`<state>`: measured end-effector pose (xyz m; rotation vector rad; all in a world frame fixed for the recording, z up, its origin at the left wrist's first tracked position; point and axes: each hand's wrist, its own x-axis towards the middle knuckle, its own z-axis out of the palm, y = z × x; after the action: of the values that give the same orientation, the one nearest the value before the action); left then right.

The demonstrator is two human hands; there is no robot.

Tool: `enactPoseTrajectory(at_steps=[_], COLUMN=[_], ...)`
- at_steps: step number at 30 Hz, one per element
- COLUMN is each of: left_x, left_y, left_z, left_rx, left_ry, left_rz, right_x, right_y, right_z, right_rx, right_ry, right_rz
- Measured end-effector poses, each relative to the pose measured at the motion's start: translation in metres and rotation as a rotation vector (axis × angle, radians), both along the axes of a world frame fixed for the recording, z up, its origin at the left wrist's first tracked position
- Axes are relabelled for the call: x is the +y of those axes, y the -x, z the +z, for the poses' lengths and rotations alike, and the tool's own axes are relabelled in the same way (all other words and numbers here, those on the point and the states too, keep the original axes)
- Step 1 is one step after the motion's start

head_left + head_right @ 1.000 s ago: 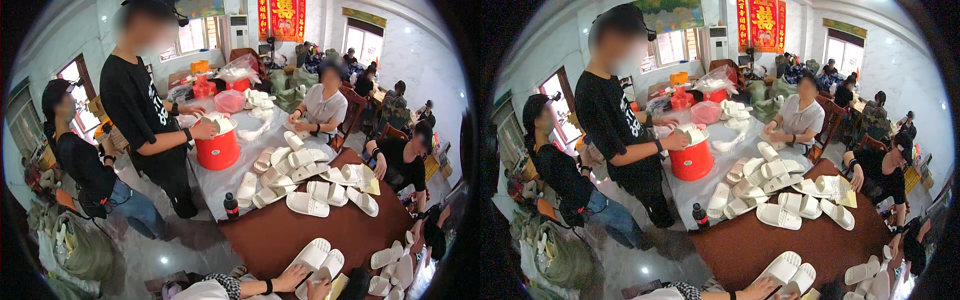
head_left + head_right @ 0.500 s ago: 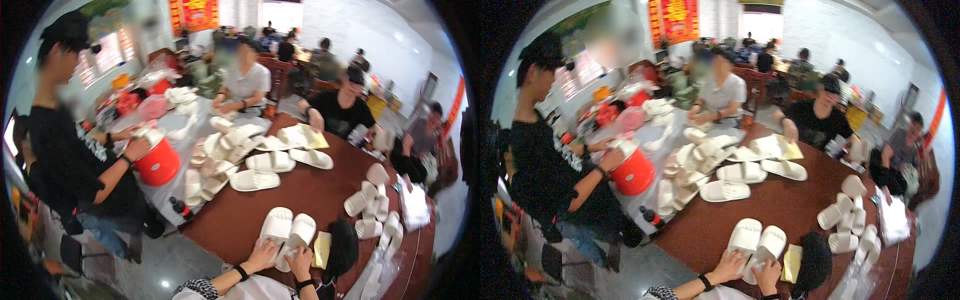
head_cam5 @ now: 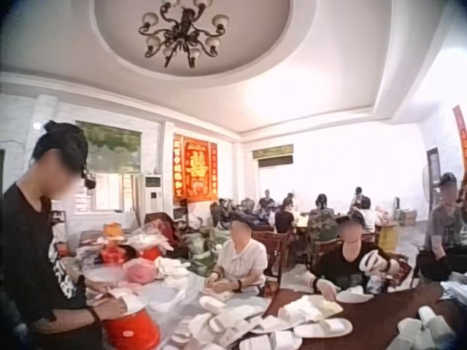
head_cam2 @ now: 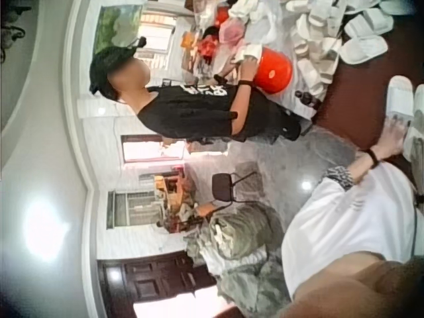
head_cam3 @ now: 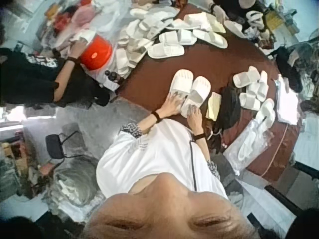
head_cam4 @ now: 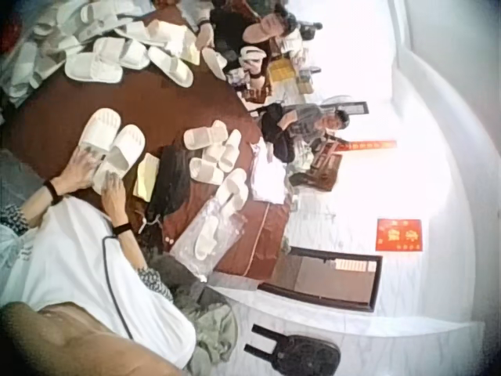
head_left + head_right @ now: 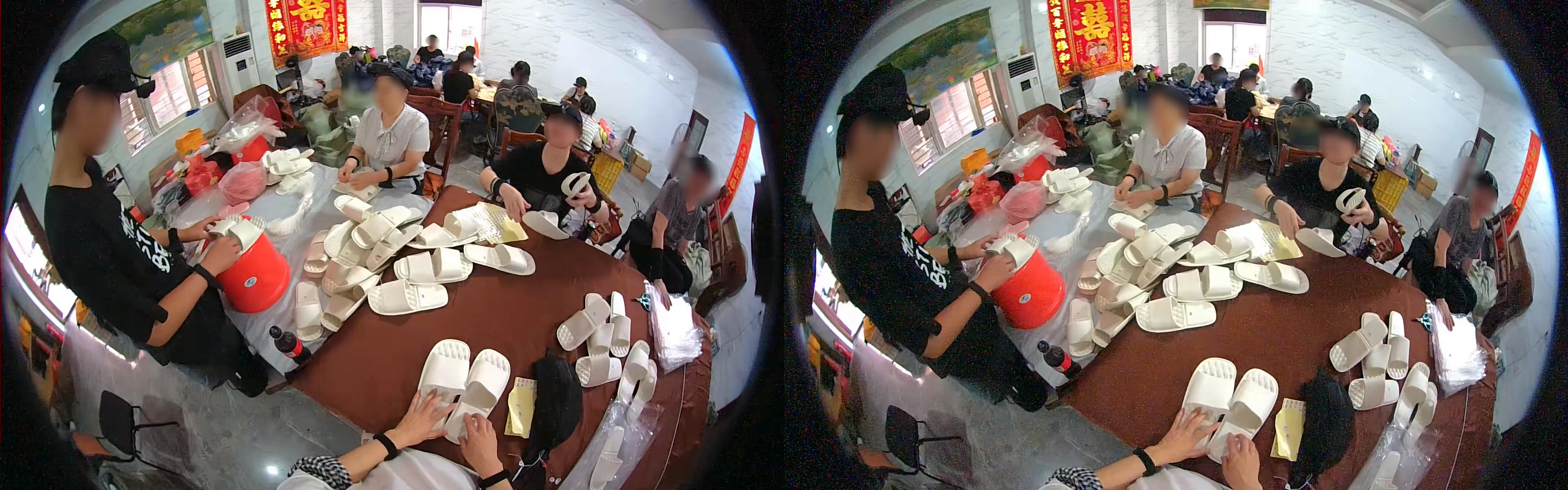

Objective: Inspecting and sorting white and pink slippers on a factory work table.

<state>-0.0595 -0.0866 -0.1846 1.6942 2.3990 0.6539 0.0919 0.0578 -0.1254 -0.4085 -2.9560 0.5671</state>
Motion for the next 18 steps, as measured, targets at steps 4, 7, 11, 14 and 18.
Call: enactPoseTrajectory(at_steps=[4,7,11,14,18], left_x=[-0.003,-0.005,-0.003,0.006,-0.001], left_y=[-0.002,-0.009,-0.010,-0.005,0.007], left_z=[-0.010,-0.008,0.000,-0.006,0.016], left_rx=[-0.059,-0.019,0.095,0.088,0.032], left_ry=[-0.038,-0.019,0.067,0.141,0.042], left_rz=[-0.030,-0.033,-0.049,-0.027,-0.042], right_x=[-0.004,-0.006,-0.004,0.002,0.011], right_y=[-0.005,-0.011,-0.015,-0.012,-0.009], right_z=[-0.004,-0.006,-0.017,-0.028,0.002], right_rx=[-0.004,-0.003,-0.030,-0.055,-0.032], right_ry=[-0.050,-0.126,-0.193,-0.155,0.039], right_rz=[0.047,0.079,0.077,0.087,0.067])
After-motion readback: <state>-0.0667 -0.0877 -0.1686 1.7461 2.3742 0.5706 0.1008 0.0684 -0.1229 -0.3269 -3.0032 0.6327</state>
